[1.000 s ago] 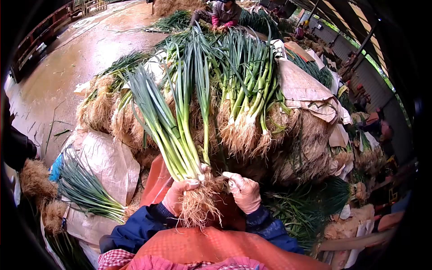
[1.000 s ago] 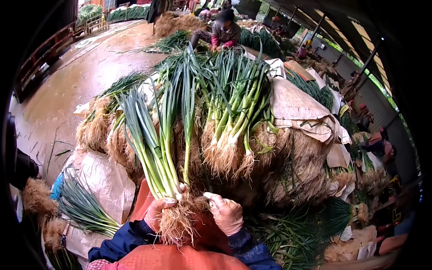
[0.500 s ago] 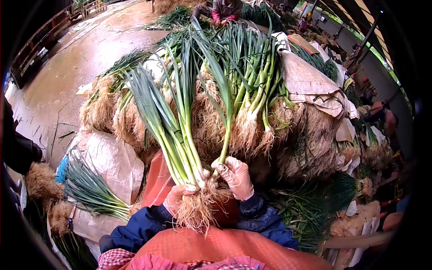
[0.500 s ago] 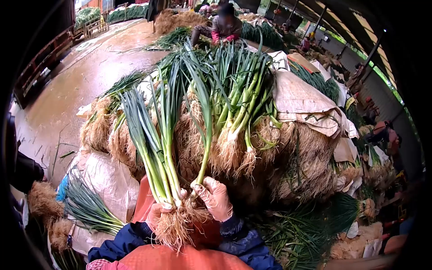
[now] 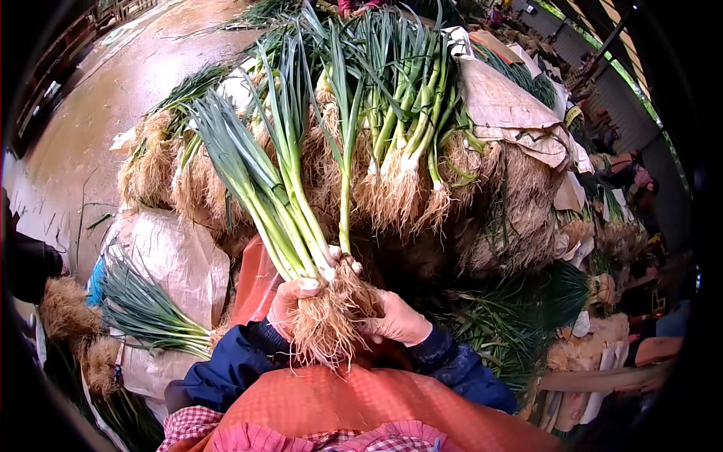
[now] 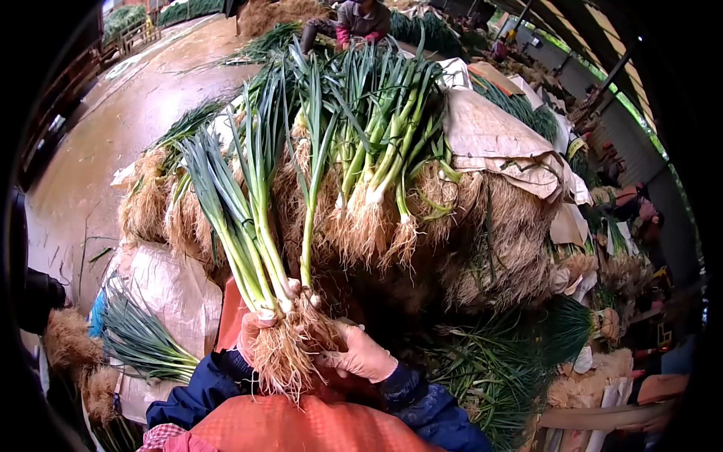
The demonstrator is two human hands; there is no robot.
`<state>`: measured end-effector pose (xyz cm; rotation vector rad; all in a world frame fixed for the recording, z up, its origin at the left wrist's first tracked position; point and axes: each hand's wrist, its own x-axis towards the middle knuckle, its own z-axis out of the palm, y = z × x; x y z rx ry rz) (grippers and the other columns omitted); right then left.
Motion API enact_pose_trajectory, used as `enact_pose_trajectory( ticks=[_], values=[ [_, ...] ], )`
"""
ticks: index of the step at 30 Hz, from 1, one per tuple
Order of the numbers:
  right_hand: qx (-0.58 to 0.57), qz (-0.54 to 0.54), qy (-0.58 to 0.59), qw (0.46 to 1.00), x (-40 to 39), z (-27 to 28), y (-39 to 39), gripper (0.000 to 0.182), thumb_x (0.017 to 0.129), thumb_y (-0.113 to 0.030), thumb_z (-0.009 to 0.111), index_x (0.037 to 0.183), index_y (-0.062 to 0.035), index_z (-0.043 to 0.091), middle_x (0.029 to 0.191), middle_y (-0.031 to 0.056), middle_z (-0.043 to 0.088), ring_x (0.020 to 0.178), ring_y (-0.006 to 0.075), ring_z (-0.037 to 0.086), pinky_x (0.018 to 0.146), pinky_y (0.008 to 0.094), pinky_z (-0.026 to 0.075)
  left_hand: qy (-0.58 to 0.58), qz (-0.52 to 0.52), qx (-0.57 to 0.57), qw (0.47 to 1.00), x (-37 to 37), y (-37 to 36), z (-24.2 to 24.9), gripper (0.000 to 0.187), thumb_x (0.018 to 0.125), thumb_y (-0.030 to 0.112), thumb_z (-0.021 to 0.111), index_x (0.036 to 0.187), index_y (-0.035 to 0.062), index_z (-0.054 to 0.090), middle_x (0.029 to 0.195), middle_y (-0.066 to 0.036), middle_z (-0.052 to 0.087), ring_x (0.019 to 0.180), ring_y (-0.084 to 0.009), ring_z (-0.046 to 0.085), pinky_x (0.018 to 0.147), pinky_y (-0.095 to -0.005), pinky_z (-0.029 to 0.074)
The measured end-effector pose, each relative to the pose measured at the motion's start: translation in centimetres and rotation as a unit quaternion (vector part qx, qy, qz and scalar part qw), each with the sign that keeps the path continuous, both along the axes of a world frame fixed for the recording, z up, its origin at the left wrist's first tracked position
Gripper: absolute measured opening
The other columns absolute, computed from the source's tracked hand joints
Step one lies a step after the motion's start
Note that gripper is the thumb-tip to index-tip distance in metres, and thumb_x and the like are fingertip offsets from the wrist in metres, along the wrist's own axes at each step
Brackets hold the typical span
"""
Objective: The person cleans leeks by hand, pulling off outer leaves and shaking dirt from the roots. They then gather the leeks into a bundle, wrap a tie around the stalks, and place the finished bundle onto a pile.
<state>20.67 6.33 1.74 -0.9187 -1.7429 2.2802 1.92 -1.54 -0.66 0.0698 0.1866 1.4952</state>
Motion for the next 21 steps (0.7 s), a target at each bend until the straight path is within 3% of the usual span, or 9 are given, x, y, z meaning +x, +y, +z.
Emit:
enact_pose_trajectory(
  ticks=[5, 7, 10, 11, 15, 17, 19, 20, 21],
  values=[
    [0.098, -0.189, -0.109, 0.971, 12.6, -7.5, 3.5, 0.011, 0.083, -0.009, 0.061, 0.088, 0.0006, 0.064, 0.066, -0.0016, 0.057, 0.047, 0.0041, 0.042, 0.042, 0.018, 0.032, 0.03, 0.041, 0.011, 0.999, -1.1, -0.5, 0.2, 0.062, 0.068, 0.007, 0.06, 0.127, -0.001, 0.043, 0.116, -0.02, 0.053, 0.106, -0.0284, 0.055, 0.091, -0.0377, 0.049],
    [0.374, 0.117, -0.595, 0.701, 18.8, -9.6, 4.1, 0.023, 0.083, -0.008, 0.059, 0.103, 0.0026, 0.061, 0.081, 0.0062, 0.064, 0.061, 0.0096, 0.055, 0.054, 0.0225, 0.048, 0.054, 0.071, -0.014, 0.996, -1.0, -0.2, 0.3, 0.064, 0.067, 0.007, 0.062, 0.128, -0.0012, 0.042, 0.116, -0.021, 0.053, 0.108, -0.0279, 0.055, 0.09, -0.0366, 0.049],
    [0.154, -0.204, -0.144, 0.956, 12.3, -4.8, 1.5, 0.036, 0.083, -0.013, 0.064, 0.115, 0.0009, 0.056, 0.106, 0.014, 0.061, 0.069, 0.0114, 0.059, 0.062, 0.0259, 0.05, 0.083, 0.039, 0.024, 0.996, -0.3, 0.8, 0.5, 0.067, 0.068, 0.007, 0.062, 0.13, -0.0002, 0.039, 0.126, -0.022, 0.048, 0.113, -0.0286, 0.052, 0.093, -0.0391, 0.047],
    [0.127, -0.235, 0.043, 0.963, 7.8, -2.0, 1.7, 0.037, 0.083, -0.014, 0.065, 0.116, 0.0005, 0.055, 0.112, 0.0158, 0.059, 0.07, 0.0122, 0.06, 0.063, 0.0274, 0.051, 0.094, 0.018, 0.007, 0.995, 0.2, 1.1, 0.7, 0.067, 0.068, 0.01, 0.063, 0.13, 0.0003, 0.04, 0.128, -0.023, 0.046, 0.115, -0.0289, 0.051, 0.094, -0.0393, 0.047],
    [0.601, -0.138, 0.017, 0.787, -0.3, -0.5, 1.5, 0.014, 0.08, -0.009, 0.064, 0.093, -0.0064, 0.06, 0.084, 0.011, 0.063, 0.065, 0.0233, 0.062, 0.058, 0.0327, 0.049, 0.052, 0.027, 0.019, 0.998, 0.8, 1.3, 0.4, 0.067, 0.066, 0.008, 0.063, 0.129, -0.0003, 0.04, 0.13, -0.02, 0.046, 0.119, -0.0305, 0.047, 0.097, -0.0391, 0.044],
    [0.596, -0.198, -0.123, 0.768, 3.3, -2.2, 3.2, 0.012, 0.077, -0.002, 0.062, 0.088, -0.0062, 0.06, 0.079, 0.0099, 0.062, 0.062, 0.0239, 0.062, 0.056, 0.0331, 0.049, 0.004, 0.049, 0.048, 0.998, -0.5, 0.8, -0.6, 0.069, 0.067, 0.007, 0.063, 0.131, 0.0001, 0.039, 0.129, -0.015, 0.046, 0.124, -0.0309, 0.042, 0.099, -0.0406, 0.043],
    [0.396, -0.223, -0.106, 0.884, 5.8, -1.9, 3.0, 0.014, 0.078, 0.0, 0.062, 0.091, -0.0037, 0.06, 0.079, 0.0083, 0.063, 0.06, 0.017, 0.061, 0.056, 0.0301, 0.049, 0.033, 0.077, 0.05, 0.995, -0.8, 1.2, -0.6, 0.067, 0.071, 0.009, 0.063, 0.133, 0.0006, 0.037, 0.13, -0.016, 0.045, 0.124, -0.0305, 0.042, 0.099, -0.0416, 0.043],
    [0.237, -0.264, 0.065, 0.933, 4.6, -0.1, 1.5, 0.009, 0.083, -0.005, 0.064, 0.09, -0.0015, 0.06, 0.077, 0.0004, 0.061, 0.058, 0.0, 0.048, 0.055, 0.0177, 0.044, 0.071, 0.101, 0.05, 0.991, -0.6, 1.8, 0.0, 0.066, 0.073, 0.01, 0.063, 0.133, 0.001, 0.037, 0.131, -0.017, 0.044, 0.125, -0.0301, 0.042, 0.1, -0.042, 0.043],
    [0.398, -0.233, 0.048, 0.886, 2.6, 2.5, 0.3, 0.019, 0.077, -0.006, 0.069, 0.094, -0.0015, 0.06, 0.079, 0.0041, 0.063, 0.057, 0.0093, 0.054, 0.057, 0.0228, 0.047, 0.07, 0.078, 0.056, 0.993, 0.2, 2.2, 0.4, 0.061, 0.079, 0.013, 0.061, 0.134, 0.0043, 0.037, 0.131, -0.017, 0.044, 0.11, -0.0268, 0.048, 0.089, -0.0395, 0.046]
  ],
)
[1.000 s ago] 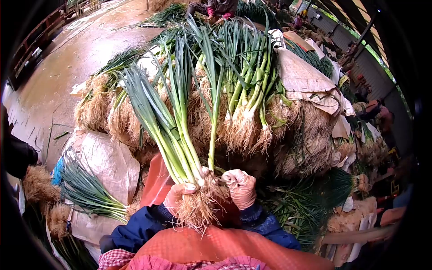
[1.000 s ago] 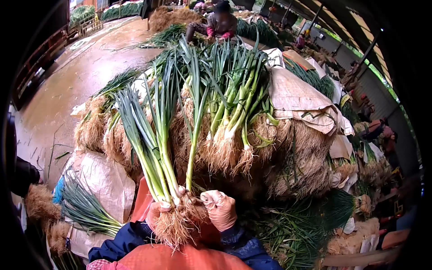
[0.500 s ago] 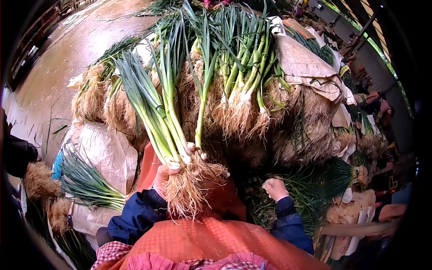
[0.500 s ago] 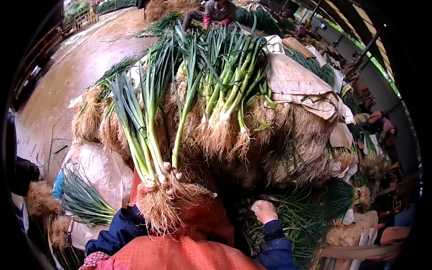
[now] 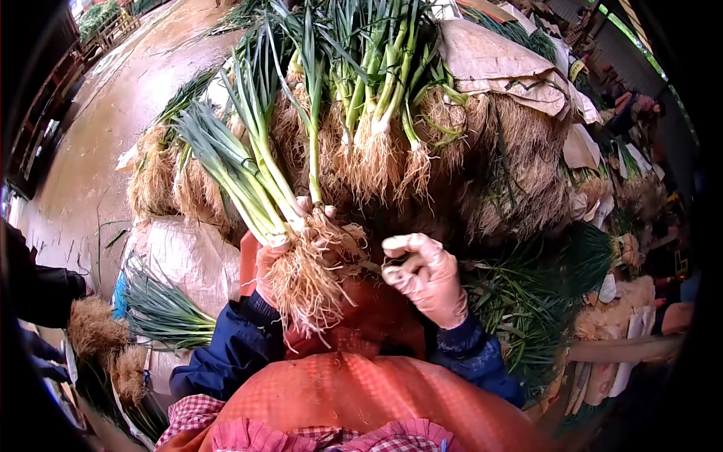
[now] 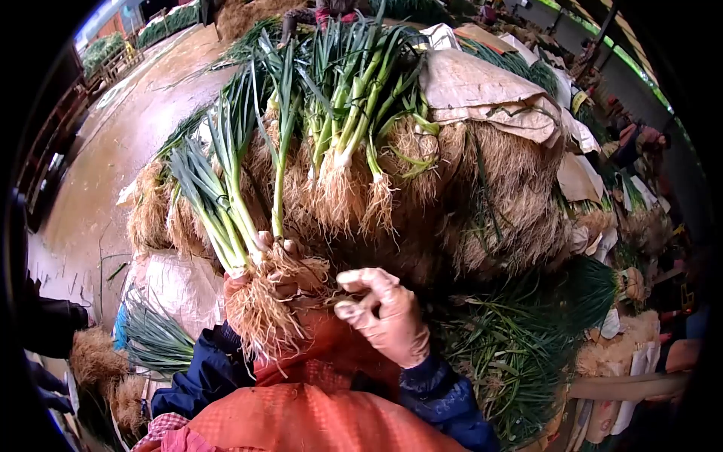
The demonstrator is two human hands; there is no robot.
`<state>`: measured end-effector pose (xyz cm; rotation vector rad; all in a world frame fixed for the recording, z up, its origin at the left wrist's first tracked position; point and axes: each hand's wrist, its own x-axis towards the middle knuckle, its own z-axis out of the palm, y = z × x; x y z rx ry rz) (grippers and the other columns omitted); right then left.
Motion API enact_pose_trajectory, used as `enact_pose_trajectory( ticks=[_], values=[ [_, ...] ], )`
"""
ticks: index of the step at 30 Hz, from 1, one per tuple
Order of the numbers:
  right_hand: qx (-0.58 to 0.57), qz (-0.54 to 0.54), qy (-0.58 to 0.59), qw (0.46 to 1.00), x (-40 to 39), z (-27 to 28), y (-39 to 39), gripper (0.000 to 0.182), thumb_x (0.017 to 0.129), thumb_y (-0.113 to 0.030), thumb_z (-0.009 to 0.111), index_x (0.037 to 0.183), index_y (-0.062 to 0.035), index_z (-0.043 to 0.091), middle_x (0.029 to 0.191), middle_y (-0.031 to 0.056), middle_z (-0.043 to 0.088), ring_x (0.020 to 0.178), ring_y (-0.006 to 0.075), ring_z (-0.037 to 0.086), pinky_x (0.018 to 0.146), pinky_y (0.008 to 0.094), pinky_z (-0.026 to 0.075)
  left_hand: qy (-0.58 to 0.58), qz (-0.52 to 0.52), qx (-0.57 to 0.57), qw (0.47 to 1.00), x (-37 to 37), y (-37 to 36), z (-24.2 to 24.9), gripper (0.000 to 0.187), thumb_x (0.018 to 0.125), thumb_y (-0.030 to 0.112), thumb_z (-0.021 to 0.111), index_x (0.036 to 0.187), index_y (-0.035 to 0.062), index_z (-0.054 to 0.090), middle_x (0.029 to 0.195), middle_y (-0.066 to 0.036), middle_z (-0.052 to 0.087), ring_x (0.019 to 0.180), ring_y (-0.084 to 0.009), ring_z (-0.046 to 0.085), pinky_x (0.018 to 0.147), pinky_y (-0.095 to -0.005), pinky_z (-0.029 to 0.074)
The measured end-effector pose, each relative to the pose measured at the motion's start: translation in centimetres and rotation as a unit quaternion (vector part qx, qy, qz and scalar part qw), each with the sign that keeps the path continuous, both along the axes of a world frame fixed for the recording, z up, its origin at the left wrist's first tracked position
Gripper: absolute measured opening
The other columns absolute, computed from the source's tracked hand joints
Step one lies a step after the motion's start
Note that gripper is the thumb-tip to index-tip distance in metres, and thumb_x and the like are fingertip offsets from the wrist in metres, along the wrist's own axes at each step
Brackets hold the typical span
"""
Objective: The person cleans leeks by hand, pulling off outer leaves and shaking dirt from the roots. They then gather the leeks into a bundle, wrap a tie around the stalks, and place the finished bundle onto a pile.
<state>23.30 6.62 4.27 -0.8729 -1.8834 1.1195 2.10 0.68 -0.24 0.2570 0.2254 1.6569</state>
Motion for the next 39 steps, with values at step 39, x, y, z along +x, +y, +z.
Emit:
enact_pose_trajectory(
  ticks=[39],
  values=[
    [0.203, 0.023, -0.083, 0.975, -7.1, 4.1, 8.3, 0.007, 0.088, -0.004, 0.051, 0.091, -0.0033, 0.057, 0.08, 0.0065, 0.056, 0.064, 0.0138, 0.053, 0.058, 0.029, 0.046, 0.106, -0.106, -0.132, 0.98, -0.8, -3.5, -4.8, 0.057, 0.075, -0.003, 0.063, 0.129, 0.001, 0.043, 0.103, -0.008, 0.063, 0.091, -0.0141, 0.061, 0.079, -0.0236, 0.05]
  ],
)
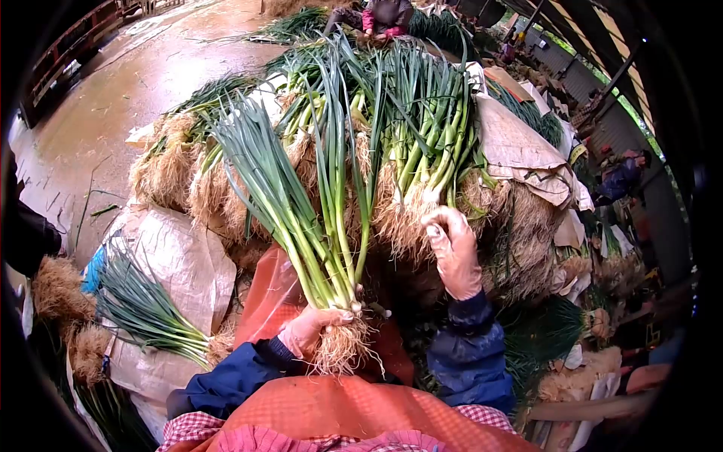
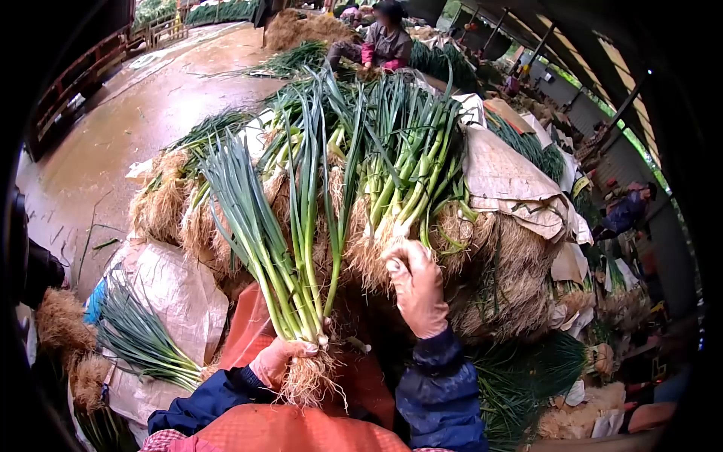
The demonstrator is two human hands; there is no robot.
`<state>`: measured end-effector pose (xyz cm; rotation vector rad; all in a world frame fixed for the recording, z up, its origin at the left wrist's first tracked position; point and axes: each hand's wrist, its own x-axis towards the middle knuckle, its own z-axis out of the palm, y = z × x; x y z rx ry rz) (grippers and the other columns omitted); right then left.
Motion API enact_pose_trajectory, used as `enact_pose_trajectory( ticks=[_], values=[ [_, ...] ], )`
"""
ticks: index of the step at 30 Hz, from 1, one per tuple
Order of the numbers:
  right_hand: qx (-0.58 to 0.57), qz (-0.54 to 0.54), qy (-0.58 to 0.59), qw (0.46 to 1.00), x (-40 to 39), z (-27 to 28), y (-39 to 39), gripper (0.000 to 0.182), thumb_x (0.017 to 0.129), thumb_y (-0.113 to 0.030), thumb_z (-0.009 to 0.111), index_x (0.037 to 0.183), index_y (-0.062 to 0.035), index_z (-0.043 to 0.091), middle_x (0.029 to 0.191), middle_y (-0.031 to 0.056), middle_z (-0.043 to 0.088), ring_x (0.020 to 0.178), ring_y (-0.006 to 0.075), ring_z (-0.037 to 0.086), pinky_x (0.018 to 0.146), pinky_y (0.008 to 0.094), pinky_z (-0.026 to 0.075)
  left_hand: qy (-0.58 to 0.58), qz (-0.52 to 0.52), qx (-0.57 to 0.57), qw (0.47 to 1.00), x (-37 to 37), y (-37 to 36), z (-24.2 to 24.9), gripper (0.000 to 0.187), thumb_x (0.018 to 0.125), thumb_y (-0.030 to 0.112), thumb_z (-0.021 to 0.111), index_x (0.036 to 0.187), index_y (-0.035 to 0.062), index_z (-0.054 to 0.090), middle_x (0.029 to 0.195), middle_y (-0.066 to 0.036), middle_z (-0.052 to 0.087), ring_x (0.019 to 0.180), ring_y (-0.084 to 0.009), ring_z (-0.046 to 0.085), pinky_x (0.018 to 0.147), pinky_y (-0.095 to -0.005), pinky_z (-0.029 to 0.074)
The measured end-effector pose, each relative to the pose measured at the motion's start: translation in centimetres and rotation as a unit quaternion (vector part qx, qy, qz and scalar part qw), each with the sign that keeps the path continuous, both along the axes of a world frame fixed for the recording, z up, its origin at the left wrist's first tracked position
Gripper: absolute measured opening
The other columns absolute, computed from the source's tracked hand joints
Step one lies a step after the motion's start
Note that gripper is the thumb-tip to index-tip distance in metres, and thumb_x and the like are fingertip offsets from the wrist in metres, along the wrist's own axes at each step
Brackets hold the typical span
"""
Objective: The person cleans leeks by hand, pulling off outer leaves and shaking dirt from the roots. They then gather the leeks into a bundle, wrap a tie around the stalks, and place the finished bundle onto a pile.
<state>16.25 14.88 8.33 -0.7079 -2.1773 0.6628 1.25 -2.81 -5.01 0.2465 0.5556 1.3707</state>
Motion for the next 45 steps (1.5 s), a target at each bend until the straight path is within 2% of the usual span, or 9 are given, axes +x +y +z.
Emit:
enact_pose_trajectory(
  ticks=[3, 9, 13, 23, 27, 29, 34, 36, 45],
  values=[
    [-0.026, -0.04, -0.312, 0.949, 4.3, -2.5, -2.1, 0.013, 0.081, -0.004, 0.06, 0.093, -0.0065, 0.063, 0.087, 0.0084, 0.063, 0.079, 0.0233, 0.063, 0.071, 0.0327, 0.049, -0.011, 0.0, 0.037, 0.999, 0.4, 0.7, 0.0, 0.062, 0.074, 0.0, 0.066, 0.131, 0.0013, 0.042, 0.105, -0.007, 0.062, 0.098, -0.0152, 0.059, 0.087, -0.0273, 0.047],
    [0.16, 0.057, -0.246, 0.954, -6.7, -2.4, -3.5, 0.047, 0.078, -0.005, 0.058, 0.124, -0.0069, 0.05, 0.102, 0.012, 0.058, 0.079, 0.0289, 0.061, 0.069, 0.0346, 0.05, -0.041, -0.006, -0.014, 0.999, 1.1, 0.4, 0.4, 0.034, 0.077, -0.004, 0.062, 0.111, -0.0034, 0.057, 0.092, -0.01, 0.065, 0.074, -0.0162, 0.064, 0.064, -0.0274, 0.054],
    [0.25, 0.082, -0.442, 0.858, -12.4, -5.0, -1.5, 0.008, 0.082, -0.007, 0.048, 0.085, -0.0035, 0.055, 0.084, 0.0131, 0.056, 0.071, 0.0289, 0.061, 0.058, 0.0383, 0.049, -0.068, 0.01, -0.032, 0.997, 0.9, -0.4, 0.7, 0.032, 0.076, -0.005, 0.062, 0.108, -0.003, 0.058, 0.092, -0.01, 0.066, 0.075, -0.0162, 0.064, 0.066, -0.0277, 0.054],
    [0.232, -0.008, -0.005, 0.973, -12.2, 0.0, 1.8, 0.011, 0.082, -0.004, 0.054, 0.09, -0.0061, 0.062, 0.083, 0.0078, 0.06, 0.066, 0.0194, 0.059, 0.058, 0.0276, 0.049, -0.11, 0.011, 0.002, 0.994, 0.2, -1.2, 1.2, 0.039, 0.078, -0.003, 0.061, 0.116, -0.0029, 0.054, 0.101, -0.012, 0.064, 0.082, -0.0179, 0.064, 0.068, -0.0311, 0.056],
    [-0.119, 0.061, 0.122, 0.984, -2.0, 1.8, 1.4, 0.011, 0.087, -0.014, 0.057, 0.089, -0.0057, 0.064, 0.08, 0.0082, 0.064, 0.063, 0.0163, 0.059, 0.056, 0.0265, 0.048, -0.174, -0.016, 0.044, 0.984, -0.4, -1.6, -1.1, 0.044, 0.074, 0.0, 0.062, 0.117, -0.0027, 0.051, 0.102, -0.015, 0.061, 0.088, -0.0229, 0.063, 0.077, -0.0359, 0.055],
    [-0.274, -0.004, -0.294, 0.916, 3.1, -0.6, 0.1, 0.023, 0.088, -0.024, 0.059, 0.081, -0.0032, 0.066, 0.073, 0.0104, 0.065, 0.063, 0.0177, 0.06, 0.058, 0.0301, 0.048, -0.301, 0.023, 0.065, 0.951, -0.3, -1.6, 1.6, 0.074, 0.068, -0.004, 0.059, 0.137, -0.0002, 0.032, 0.123, -0.019, 0.05, 0.104, -0.0261, 0.056, 0.085, -0.0366, 0.052],
    [0.128, -0.192, -0.129, 0.964, 0.2, 0.8, 0.6, 0.03, 0.085, -0.03, 0.062, 0.069, -0.0046, 0.056, 0.061, 0.0057, 0.055, 0.051, 0.0154, 0.049, 0.047, 0.0326, 0.041, -0.265, -0.044, 0.097, 0.958, -0.4, 0.7, 5.0, 0.075, 0.068, 0.001, 0.062, 0.136, -0.0008, 0.031, 0.118, -0.014, 0.049, 0.1, -0.023, 0.055, 0.087, -0.0331, 0.051],
    [-0.033, -0.315, -0.255, 0.913, -3.4, 2.1, 5.4, 0.022, 0.084, -0.025, 0.062, 0.085, -0.0044, 0.054, 0.068, 0.0053, 0.056, 0.054, 0.0146, 0.048, 0.048, 0.0312, 0.041, -0.231, -0.061, 0.088, 0.967, -0.1, 1.0, 6.3, 0.07, 0.069, 0.005, 0.064, 0.133, -0.0001, 0.035, 0.117, -0.012, 0.049, 0.096, -0.0184, 0.056, 0.089, -0.0302, 0.048],
    [-0.228, -0.031, 0.084, 0.97, -2.3, -0.9, -3.6, 0.025, 0.083, -0.018, 0.063, 0.099, -0.0018, 0.053, 0.073, 0.0046, 0.055, 0.061, 0.0118, 0.054, 0.055, 0.0286, 0.05, -0.209, -0.085, 0.091, 0.97, 0.4, 2.5, 5.3, 0.06, 0.071, 0.004, 0.06, 0.129, 0.0008, 0.043, 0.121, -0.016, 0.054, 0.102, -0.0271, 0.059, 0.089, -0.04, 0.049]
  ],
)
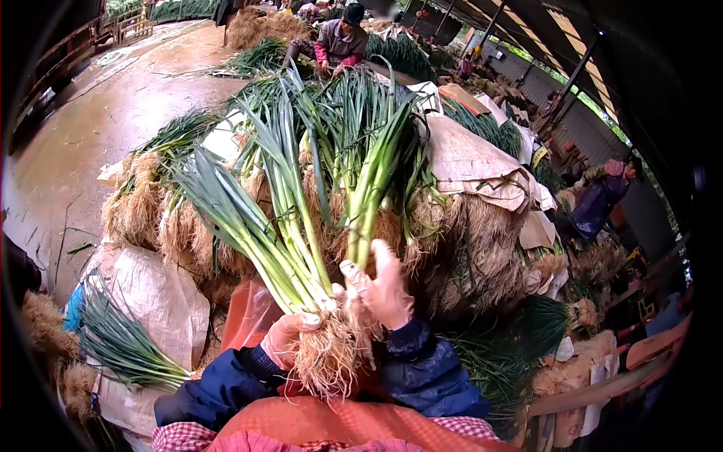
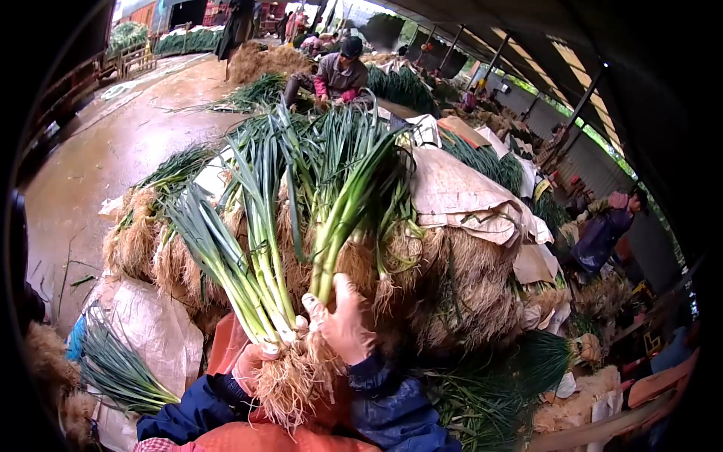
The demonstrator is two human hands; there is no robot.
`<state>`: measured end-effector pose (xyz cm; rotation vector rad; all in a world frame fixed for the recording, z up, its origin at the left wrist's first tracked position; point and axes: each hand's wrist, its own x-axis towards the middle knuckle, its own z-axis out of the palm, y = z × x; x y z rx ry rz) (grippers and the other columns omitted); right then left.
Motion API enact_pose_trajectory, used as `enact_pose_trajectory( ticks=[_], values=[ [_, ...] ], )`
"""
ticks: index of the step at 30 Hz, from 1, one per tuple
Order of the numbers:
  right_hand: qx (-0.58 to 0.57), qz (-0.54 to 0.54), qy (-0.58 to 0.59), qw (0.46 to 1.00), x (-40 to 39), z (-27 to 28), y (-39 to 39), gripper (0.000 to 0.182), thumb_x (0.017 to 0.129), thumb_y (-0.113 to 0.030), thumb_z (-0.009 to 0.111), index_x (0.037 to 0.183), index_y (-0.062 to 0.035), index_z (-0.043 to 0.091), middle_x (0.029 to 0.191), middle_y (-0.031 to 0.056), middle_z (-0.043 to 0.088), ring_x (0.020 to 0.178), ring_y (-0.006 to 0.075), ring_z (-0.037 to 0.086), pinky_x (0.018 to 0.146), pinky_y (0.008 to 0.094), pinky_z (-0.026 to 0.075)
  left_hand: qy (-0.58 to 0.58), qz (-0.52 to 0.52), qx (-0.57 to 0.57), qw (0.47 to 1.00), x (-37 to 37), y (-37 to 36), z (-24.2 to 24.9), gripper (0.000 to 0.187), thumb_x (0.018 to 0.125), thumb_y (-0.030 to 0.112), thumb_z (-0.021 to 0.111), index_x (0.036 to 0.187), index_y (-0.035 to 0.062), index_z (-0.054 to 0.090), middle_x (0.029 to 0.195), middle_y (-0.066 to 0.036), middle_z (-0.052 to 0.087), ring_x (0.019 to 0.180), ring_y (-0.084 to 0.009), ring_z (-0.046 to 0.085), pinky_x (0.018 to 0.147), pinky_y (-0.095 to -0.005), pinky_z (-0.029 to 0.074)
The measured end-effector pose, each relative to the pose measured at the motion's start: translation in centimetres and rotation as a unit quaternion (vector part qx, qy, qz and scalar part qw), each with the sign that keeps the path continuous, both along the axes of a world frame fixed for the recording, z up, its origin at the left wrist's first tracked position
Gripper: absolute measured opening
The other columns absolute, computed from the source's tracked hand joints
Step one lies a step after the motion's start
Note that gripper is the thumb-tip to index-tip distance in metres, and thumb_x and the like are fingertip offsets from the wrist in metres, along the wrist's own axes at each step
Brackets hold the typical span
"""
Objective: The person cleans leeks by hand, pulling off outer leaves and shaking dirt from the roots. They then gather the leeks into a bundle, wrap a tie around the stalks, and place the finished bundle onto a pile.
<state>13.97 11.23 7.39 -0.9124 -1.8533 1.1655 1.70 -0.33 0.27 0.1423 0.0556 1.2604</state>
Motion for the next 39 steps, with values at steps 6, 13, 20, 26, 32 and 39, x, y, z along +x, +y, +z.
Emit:
enact_pose_trajectory(
  ticks=[6, 13, 20, 26, 32, 39],
  values=[
    [-0.087, -0.022, 0.254, 0.963, -0.4, -3.5, 2.0, 0.026, 0.085, -0.008, 0.057, 0.11, -0.001, 0.054, 0.088, 0.0032, 0.061, 0.075, 0.0113, 0.058, 0.071, 0.0246, 0.048, 0.068, 0.027, -0.062, 0.995, 1.7, -1.9, 0.1, 0.06, 0.073, 0.005, 0.061, 0.13, -0.0005, 0.043, 0.121, -0.015, 0.055, 0.105, -0.0251, 0.057, 0.093, -0.0379, 0.047],
    [-0.001, -0.012, 0.078, 0.997, -0.2, -6.2, 3.6, 0.052, 0.087, -0.006, 0.054, 0.133, 0.0022, 0.031, 0.115, 0.0121, 0.053, 0.096, 0.0199, 0.054, 0.083, 0.0324, 0.047, 0.077, 0.05, -0.046, 0.995, 1.9, -1.6, -0.4, 0.055, 0.075, 0.006, 0.057, 0.129, -0.0012, 0.044, 0.115, -0.016, 0.058, 0.1, -0.0269, 0.06, 0.092, -0.0399, 0.047],
    [-0.287, 0.056, 0.483, 0.826, 0.1, -4.0, 8.2, 0.039, 0.092, -0.044, 0.048, 0.101, -0.0069, 0.056, 0.079, 0.0023, 0.059, 0.066, 0.0132, 0.056, 0.059, 0.0262, 0.05, 0.03, 0.038, -0.066, 0.997, 2.8, -1.2, -0.8, 0.061, 0.073, 0.005, 0.058, 0.131, -0.0011, 0.04, 0.126, -0.017, 0.05, 0.113, -0.0263, 0.052, 0.101, -0.0382, 0.04],
    [-0.119, -0.082, 0.237, 0.961, 2.3, -10.7, 0.7, 0.035, 0.096, -0.036, 0.041, 0.095, -0.0047, 0.055, 0.08, 0.0035, 0.059, 0.068, 0.012, 0.057, 0.062, 0.0247, 0.048, -0.027, 0.052, -0.031, 0.998, 2.6, -0.8, -0.9, 0.056, 0.077, 0.009, 0.058, 0.13, 0.0005, 0.042, 0.123, -0.015, 0.053, 0.104, -0.0259, 0.057, 0.092, -0.038, 0.047],
    [0.018, 0.087, -0.559, 0.824, 12.9, -10.0, -3.6, 0.028, 0.088, -0.025, 0.054, 0.106, -0.0048, 0.06, 0.098, 0.0181, 0.063, 0.09, 0.0289, 0.063, 0.078, 0.033, 0.049, -0.005, 0.089, -0.011, 0.996, 2.1, -0.9, 2.2, 0.056, 0.075, 0.006, 0.058, 0.129, 0.0014, 0.042, 0.124, -0.015, 0.052, 0.107, -0.0252, 0.055, 0.096, -0.0376, 0.044],
    [-0.16, 0.088, 0.258, 0.949, 1.1, -4.8, 5.3, 0.034, 0.092, -0.021, 0.054, 0.121, -0.0038, 0.047, 0.092, 0.0059, 0.06, 0.07, 0.0149, 0.06, 0.052, 0.0236, 0.048, 0.07, 0.064, -0.059, 0.994, 3.1, -2.1, 0.1, 0.062, 0.073, 0.01, 0.057, 0.131, -0.0028, 0.04, 0.128, -0.016, 0.05, 0.115, -0.0243, 0.05, 0.104, -0.0353, 0.036]
  ],
)
